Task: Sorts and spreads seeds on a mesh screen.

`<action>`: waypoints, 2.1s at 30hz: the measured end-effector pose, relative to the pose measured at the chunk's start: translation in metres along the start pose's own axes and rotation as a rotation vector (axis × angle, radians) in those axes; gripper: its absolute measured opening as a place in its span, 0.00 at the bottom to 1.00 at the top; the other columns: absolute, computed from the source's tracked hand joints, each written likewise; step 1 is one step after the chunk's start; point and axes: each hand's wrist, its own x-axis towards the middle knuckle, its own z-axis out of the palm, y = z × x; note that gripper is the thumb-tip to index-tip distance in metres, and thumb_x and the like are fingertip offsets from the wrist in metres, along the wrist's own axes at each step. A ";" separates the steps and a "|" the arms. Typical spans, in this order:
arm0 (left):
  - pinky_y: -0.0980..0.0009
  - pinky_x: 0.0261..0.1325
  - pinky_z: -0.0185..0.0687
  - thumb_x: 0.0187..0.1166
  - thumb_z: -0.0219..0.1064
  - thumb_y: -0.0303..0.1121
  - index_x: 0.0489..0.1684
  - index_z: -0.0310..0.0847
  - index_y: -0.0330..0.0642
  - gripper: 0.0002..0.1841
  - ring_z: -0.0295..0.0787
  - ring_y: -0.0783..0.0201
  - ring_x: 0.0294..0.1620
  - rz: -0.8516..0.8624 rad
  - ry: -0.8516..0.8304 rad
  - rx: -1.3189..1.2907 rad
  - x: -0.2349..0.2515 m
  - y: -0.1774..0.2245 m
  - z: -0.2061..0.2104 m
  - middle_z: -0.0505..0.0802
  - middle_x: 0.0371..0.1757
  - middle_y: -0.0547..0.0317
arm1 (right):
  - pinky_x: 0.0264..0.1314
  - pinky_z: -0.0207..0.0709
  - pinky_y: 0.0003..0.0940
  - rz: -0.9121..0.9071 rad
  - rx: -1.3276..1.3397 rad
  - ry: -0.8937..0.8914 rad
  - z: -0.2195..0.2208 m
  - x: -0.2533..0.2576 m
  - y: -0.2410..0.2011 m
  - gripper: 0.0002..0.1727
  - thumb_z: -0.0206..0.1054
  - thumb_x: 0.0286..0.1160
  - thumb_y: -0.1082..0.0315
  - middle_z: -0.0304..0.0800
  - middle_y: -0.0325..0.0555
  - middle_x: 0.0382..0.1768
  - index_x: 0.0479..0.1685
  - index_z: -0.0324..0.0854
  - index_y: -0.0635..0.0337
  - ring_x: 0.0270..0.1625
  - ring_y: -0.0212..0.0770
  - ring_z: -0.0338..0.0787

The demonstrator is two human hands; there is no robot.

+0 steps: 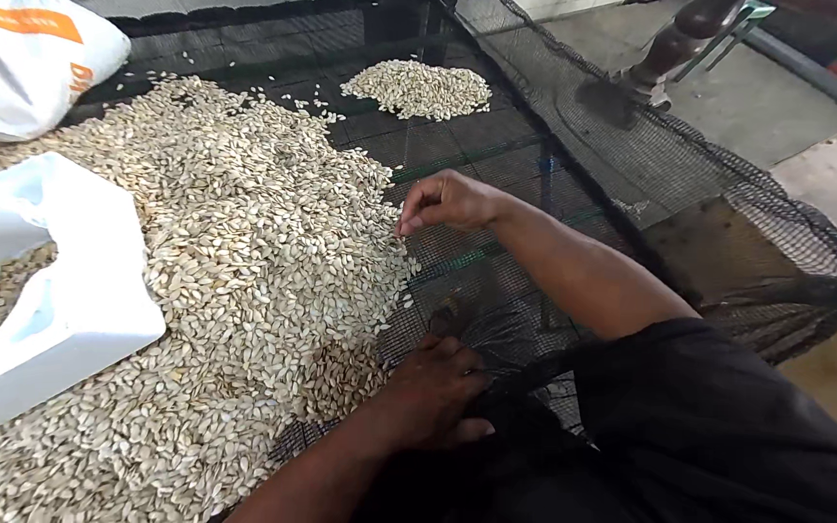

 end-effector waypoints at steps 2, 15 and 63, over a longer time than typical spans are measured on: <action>0.50 0.68 0.76 0.75 0.69 0.61 0.59 0.89 0.53 0.26 0.85 0.54 0.66 -0.001 -0.001 0.011 0.000 0.000 0.000 0.92 0.60 0.60 | 0.49 0.87 0.28 0.036 0.015 -0.059 -0.004 0.000 -0.006 0.05 0.67 0.72 0.81 0.96 0.40 0.36 0.38 0.87 0.65 0.39 0.29 0.93; 0.49 0.66 0.77 0.74 0.70 0.61 0.58 0.89 0.53 0.25 0.85 0.53 0.65 -0.005 -0.010 0.016 0.002 0.000 -0.001 0.92 0.59 0.60 | 0.50 0.85 0.32 0.097 -0.321 0.139 -0.005 0.014 0.001 0.05 0.67 0.79 0.76 0.94 0.47 0.40 0.44 0.87 0.68 0.41 0.33 0.91; 0.47 0.63 0.80 0.69 0.79 0.53 0.56 0.92 0.49 0.23 0.87 0.50 0.63 0.004 0.058 -0.039 0.002 -0.004 0.008 0.93 0.59 0.56 | 0.91 0.61 0.50 -0.257 -0.847 0.097 0.061 0.208 -0.104 0.26 0.57 0.91 0.55 0.61 0.59 0.90 0.79 0.77 0.62 0.90 0.53 0.65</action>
